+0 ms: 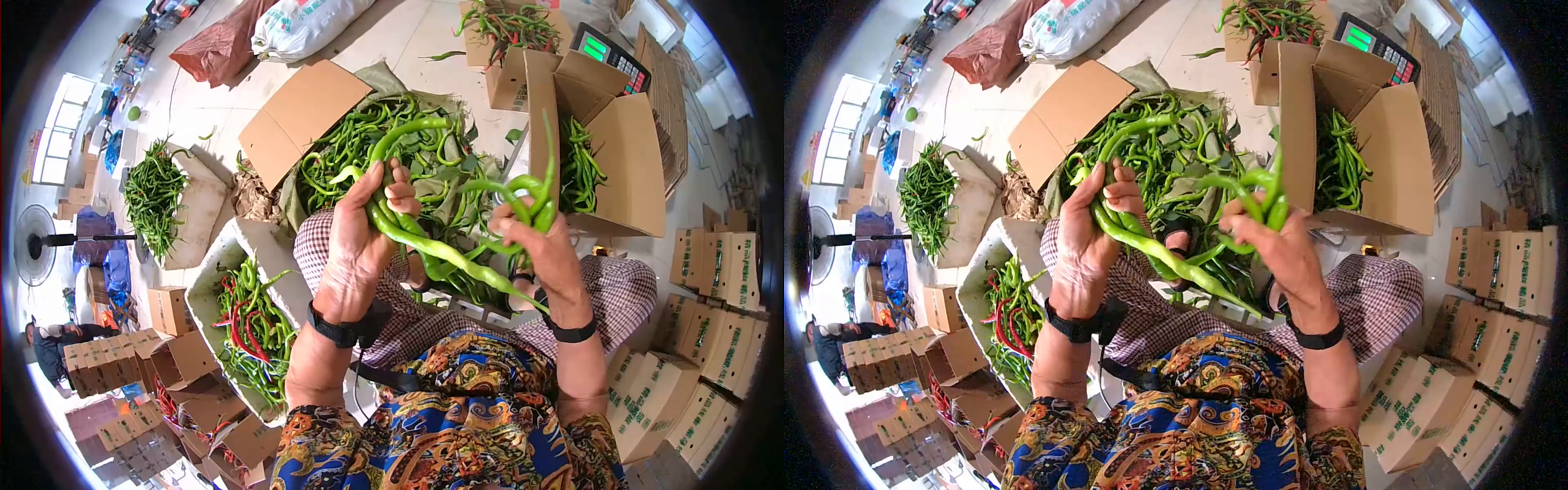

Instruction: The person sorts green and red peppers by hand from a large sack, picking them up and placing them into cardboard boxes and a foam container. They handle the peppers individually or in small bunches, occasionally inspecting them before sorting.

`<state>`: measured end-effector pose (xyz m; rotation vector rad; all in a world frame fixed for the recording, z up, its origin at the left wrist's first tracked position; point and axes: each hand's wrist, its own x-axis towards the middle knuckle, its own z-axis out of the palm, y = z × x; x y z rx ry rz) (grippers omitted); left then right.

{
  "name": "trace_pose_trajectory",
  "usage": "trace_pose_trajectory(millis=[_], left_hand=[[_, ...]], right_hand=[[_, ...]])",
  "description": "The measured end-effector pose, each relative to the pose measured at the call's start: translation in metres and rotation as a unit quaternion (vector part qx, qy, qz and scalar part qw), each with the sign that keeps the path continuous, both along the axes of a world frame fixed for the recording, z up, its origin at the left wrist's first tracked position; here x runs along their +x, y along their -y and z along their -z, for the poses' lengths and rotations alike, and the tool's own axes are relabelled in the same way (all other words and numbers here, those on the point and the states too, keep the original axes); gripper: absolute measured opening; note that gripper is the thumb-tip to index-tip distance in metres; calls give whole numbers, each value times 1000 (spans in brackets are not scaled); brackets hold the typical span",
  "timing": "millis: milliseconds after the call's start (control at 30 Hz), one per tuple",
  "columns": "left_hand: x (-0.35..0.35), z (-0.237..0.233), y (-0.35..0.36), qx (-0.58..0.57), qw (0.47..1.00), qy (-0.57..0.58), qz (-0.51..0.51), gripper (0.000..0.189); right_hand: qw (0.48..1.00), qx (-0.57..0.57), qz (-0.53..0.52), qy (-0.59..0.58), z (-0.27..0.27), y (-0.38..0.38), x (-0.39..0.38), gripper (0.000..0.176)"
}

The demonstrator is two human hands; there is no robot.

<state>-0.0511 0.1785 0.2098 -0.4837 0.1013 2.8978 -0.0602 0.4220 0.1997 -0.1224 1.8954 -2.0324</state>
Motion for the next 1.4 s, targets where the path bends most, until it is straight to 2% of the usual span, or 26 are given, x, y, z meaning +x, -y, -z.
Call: trace_pose_trajectory(millis=[67, 133, 167, 200, 233, 267, 333, 400, 433, 467, 533, 700, 733, 833, 867, 933, 1000, 1067, 1100, 1133, 1167, 1200, 1267, 1300, 1367, 1400], left_hand=[[-4, 0, -4, 36, 999, -11, -1, 21], [-7, 1, -10, 71, 997, -23, 11, 20], [-9, 4, -14, 64, 997, -30, 9, 21], [-10, 2, -19, 83, 996, -23, 10, 20], [-11, 6, -22, 59, 998, -30, 0, 19], [-13, 9, -25, 36, 999, -37, -10, 19], [-15, 4, -32, -113, 992, -53, -17, 18], [-15, 5, -27, -166, 982, -77, -51, 25], [-16, 6, -17, -209, 970, -111, -50, 23], [-15, 7, -9, -277, 956, -70, -71, 24], [-12, 7, 3, -322, 943, -45, -72, 24], [0, 0, 17, -430, 898, -27, -87, 25], [1, -3, 16, -429, 899, -27, -85, 25], [5, -13, 9, -535, 832, -16, -146, 30], [6, -16, 6, -535, 832, -15, -146, 30], [8, -20, 2, -623, 769, -43, -135, 38], [6, -20, -13, -641, 763, -28, -79, 49], [11, -21, -34, -683, 729, -34, 29, 62], [12, -17, -48, -664, 744, -22, 67, 65], [11, -11, -55, -661, 737, -55, 127, 64], [10, -5, -72, -648, 748, -93, 107, 62], [12, -1, -87, -627, 768, -104, 76, 56], [10, 4, -94, -531, 829, -160, 74, 49], [9, 9, -95, -532, 828, -160, 73, 49], [6, 20, -95, -563, 802, -158, 124, 47], [3, 19, -95, -563, 801, -159, 124, 47]], right_hand=[[999, -11, -29, 25, -11, 12, 8, 19], [984, -73, -133, 91, -19, 25, 17, 27], [982, 20, -165, -87, -15, 29, 20, 29], [939, 113, -190, -262, -2, 33, 23, 31], [974, -53, -187, -113, 14, 54, 21, 29], [988, -34, -146, 36, 15, 49, 34, 28], [979, -68, -126, 147, 9, 51, 35, 50], [963, -179, -68, 192, 20, 42, 36, 45], [943, -245, -73, 214, 20, 34, 30, 37], [948, -245, -73, 188, 32, 24, 26, 31], [936, -294, -25, 194, 31, 10, 21, 27], [960, -224, -29, 166, 25, -25, 3, 31], [948, -266, -19, 175, 29, -29, 0, 32], [923, -334, -1, 192, 31, -37, -3, 36], [911, -363, 9, 198, 29, -38, -4, 37], [913, -357, 25, 194, 21, -34, -4, 39], [947, -279, 33, 154, 11, -24, -1, 39], [959, -245, 14, 141, 7, -9, 1, 42], [976, -180, 3, 124, 7, 0, 3, 44], [988, -113, -6, 108, 7, 6, 6, 47], [990, -96, -37, 93, 21, 9, 7, 50], [996, -79, -4, 26, 17, 23, 11, 51], [988, -139, 19, 65, 18, 23, 11, 51], [988, -140, 17, 65, 19, 23, 11, 51], [997, -47, 54, 1, 23, 21, 13, 49], [997, -47, 55, 0, 24, 23, 16, 49]])
